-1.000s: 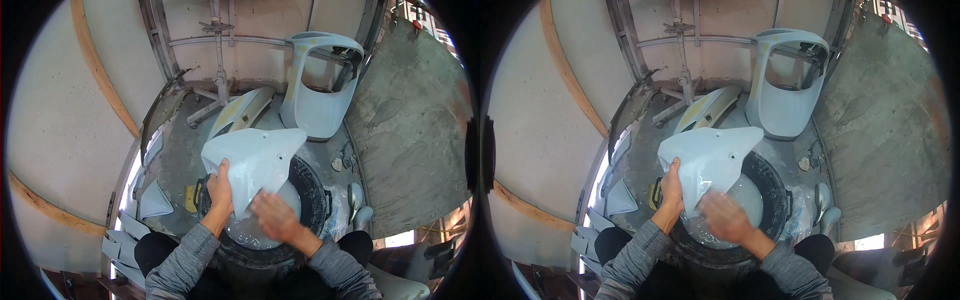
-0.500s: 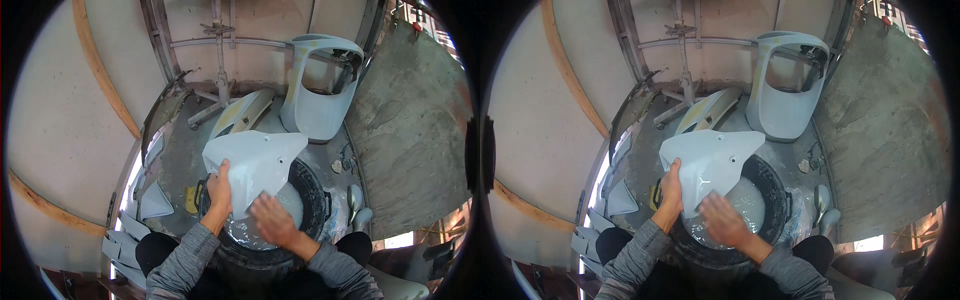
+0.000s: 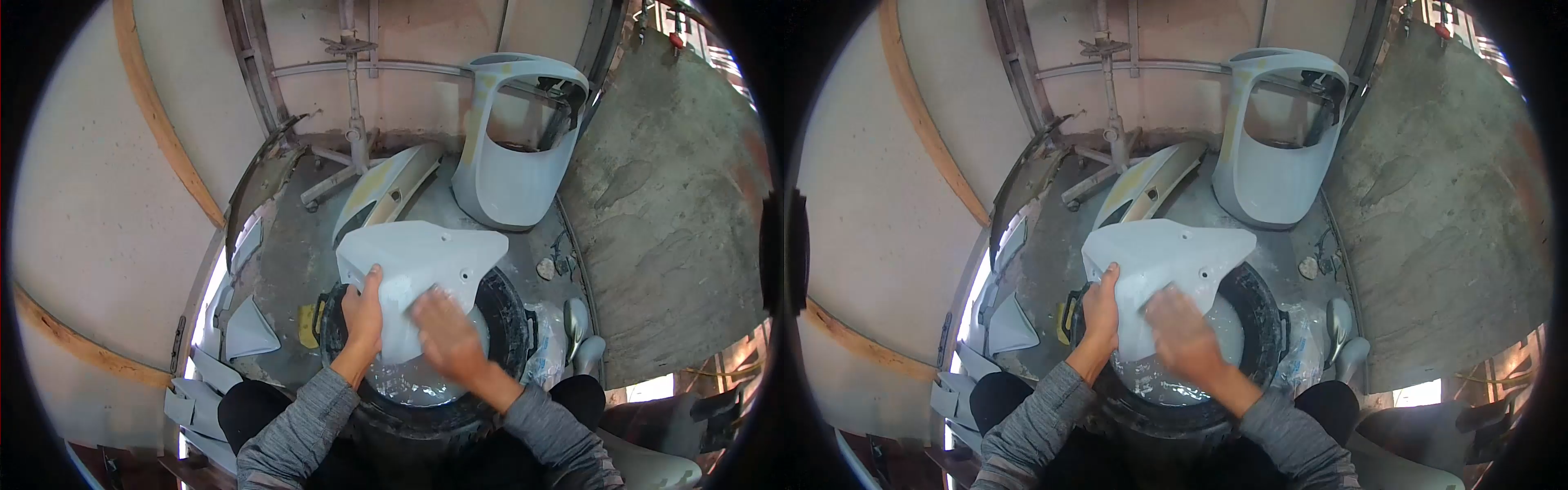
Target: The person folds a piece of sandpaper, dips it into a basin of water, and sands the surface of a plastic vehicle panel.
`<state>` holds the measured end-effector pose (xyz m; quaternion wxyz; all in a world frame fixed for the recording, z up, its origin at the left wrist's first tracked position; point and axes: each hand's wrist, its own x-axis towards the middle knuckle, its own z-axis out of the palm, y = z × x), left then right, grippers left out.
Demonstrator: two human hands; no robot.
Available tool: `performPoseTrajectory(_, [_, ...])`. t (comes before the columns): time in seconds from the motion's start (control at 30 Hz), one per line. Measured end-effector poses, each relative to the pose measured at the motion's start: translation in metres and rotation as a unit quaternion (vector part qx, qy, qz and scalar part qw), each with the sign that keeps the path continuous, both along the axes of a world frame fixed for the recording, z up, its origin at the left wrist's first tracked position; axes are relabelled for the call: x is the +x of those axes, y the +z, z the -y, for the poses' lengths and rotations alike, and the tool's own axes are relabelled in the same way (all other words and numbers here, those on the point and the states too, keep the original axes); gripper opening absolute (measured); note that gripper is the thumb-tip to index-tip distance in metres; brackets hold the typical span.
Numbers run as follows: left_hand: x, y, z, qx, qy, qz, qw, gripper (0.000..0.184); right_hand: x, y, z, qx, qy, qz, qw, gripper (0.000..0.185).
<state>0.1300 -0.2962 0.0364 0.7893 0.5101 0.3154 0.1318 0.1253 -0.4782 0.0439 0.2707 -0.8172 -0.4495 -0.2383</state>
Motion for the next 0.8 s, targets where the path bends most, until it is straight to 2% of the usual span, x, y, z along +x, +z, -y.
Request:
performPoseTrajectory(0.03, [-0.002,0.006,0.001,0.031,0.0,0.011,0.999,0.065,-0.017,0.003,0.001,-0.015,0.061,-0.062,0.996,0.038])
performPoseTrajectory(0.07, [-0.002,0.01,0.002,0.032,-0.003,0.012,0.999,0.065,-0.008,0.001,0.003,-0.013,0.059,-0.062,0.996,0.038])
performPoseTrajectory(0.13, [-0.005,0.015,0.004,0.051,-0.024,-0.008,0.998,0.063,0.024,-0.001,0.008,-0.001,0.006,0.008,1.0,0.039])
performPoseTrajectory(0.17, [-0.007,0.01,0.005,0.05,-0.024,-0.012,0.998,0.063,0.036,0.005,0.009,0.017,-0.037,-0.052,0.998,0.041])
performPoseTrajectory(0.2, [-0.006,0.007,0.003,0.072,-0.032,-0.018,0.997,0.063,0.027,0.003,0.008,0.017,-0.036,-0.053,0.998,0.041])
performPoseTrajectory(0.27, [-0.001,0.011,-0.003,0.099,-0.041,-0.016,0.994,0.063,-0.003,-0.001,0.004,-0.069,0.031,-0.02,0.997,0.04])
performPoseTrajectory(0.3, [-0.002,0.014,-0.005,0.074,-0.046,-0.006,0.996,0.064,-0.021,0.008,0.008,-0.052,0.106,-0.079,0.99,0.041])
performPoseTrajectory(0.33, [-0.002,0.015,-0.005,0.049,-0.051,0.001,0.998,0.066,-0.011,0.006,0.009,-0.052,0.106,-0.077,0.99,0.041])
performPoseTrajectory(0.4, [-0.003,0.021,-0.002,0.067,-0.069,-0.011,0.995,0.067,0.024,0.002,0.012,-0.012,0.04,-0.011,0.999,0.045])
performPoseTrajectory(0.43, [-0.006,0.021,0.0,0.084,-0.086,-0.021,0.992,0.067,0.04,0.011,0.013,-0.034,-0.01,-0.015,0.999,0.047])
performPoseTrajectory(0.47, [-0.007,0.018,-0.001,0.085,-0.087,-0.022,0.992,0.067,0.03,0.007,0.014,-0.033,-0.01,-0.016,0.999,0.047])
performPoseTrajectory(0.57, [0.0,0.016,-0.006,0.111,-0.096,-0.009,0.989,0.068,-0.022,0.003,0.011,-0.074,0.165,-0.078,0.98,0.042])
performPoseTrajectory(0.6, [0.0,0.018,-0.007,0.125,-0.097,-0.013,0.987,0.068,-0.012,0.005,0.012,-0.075,0.165,-0.076,0.98,0.042])
performPoseTrajectory(0.7, [-0.003,0.008,-0.008,0.137,-0.101,-0.02,0.985,0.068,0.04,0.002,0.014,-0.021,0.025,-0.041,0.999,0.046])
performPoseTrajectory(0.73, [0.0,0.008,-0.009,0.137,-0.106,-0.008,0.985,0.069,0.027,-0.003,0.013,-0.021,0.024,-0.042,0.999,0.046])
performPoseTrajectory(0.8, [-0.001,0.016,-0.01,0.111,-0.107,0.004,0.988,0.068,-0.011,-0.001,0.008,-0.033,0.123,-0.045,0.991,0.042])
